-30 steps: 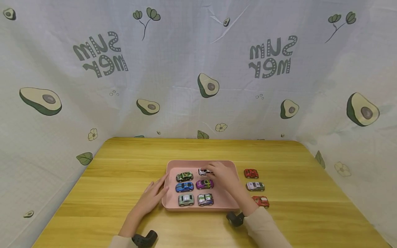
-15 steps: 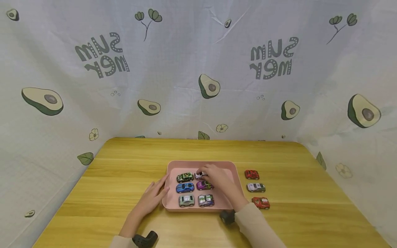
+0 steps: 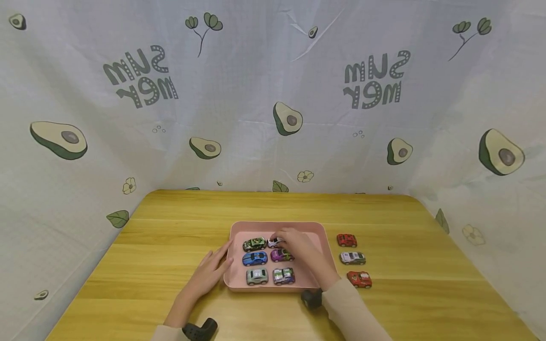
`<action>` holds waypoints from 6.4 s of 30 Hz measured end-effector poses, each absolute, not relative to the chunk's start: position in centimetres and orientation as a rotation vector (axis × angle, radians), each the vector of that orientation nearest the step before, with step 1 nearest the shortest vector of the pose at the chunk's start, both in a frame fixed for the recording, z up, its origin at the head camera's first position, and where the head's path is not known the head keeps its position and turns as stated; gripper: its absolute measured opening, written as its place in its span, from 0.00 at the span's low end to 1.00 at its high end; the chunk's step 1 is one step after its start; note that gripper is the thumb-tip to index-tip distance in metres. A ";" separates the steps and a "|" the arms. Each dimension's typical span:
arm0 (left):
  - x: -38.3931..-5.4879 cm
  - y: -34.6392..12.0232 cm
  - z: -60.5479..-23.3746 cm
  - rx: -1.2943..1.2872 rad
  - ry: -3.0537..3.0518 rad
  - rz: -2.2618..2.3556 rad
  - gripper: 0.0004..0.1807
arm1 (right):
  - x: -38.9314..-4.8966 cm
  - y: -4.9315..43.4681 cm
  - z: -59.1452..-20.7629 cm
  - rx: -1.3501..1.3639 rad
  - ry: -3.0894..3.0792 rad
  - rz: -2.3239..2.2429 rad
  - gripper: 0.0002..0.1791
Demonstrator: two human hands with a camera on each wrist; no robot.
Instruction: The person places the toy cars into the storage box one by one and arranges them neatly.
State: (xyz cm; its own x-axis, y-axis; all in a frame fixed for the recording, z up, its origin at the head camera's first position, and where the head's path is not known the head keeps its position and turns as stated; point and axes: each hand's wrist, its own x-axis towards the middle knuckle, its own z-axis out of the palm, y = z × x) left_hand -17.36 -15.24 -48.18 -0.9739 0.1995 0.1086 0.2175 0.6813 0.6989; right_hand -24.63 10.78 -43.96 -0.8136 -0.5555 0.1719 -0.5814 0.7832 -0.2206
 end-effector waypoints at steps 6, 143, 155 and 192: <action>-17.4 -15.2 -48.2 -0.359 -2.850 -1.192 0.29 | -24.1 11.2 -43.2 0.728 -2.968 0.485 0.13; -17.3 -15.3 -48.3 -0.359 -2.850 -1.196 0.29 | -16.2 18.1 -43.3 0.436 -3.059 0.455 0.16; -17.3 -15.3 -48.4 -0.365 -2.846 -1.191 0.29 | -16.6 18.4 -42.7 0.421 -3.099 0.498 0.18; -17.2 -15.3 -48.2 -0.378 -2.843 -1.198 0.29 | -19.1 26.5 -44.7 0.155 -2.920 0.846 0.31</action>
State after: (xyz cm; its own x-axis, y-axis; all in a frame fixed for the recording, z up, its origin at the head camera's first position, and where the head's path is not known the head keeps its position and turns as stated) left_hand -17.21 -15.32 -48.18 -0.9699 0.2093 0.1244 0.2352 0.6736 0.7007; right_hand -19.07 26.50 -44.75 -0.9900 -0.0705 0.1220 -0.1248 0.8407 -0.5269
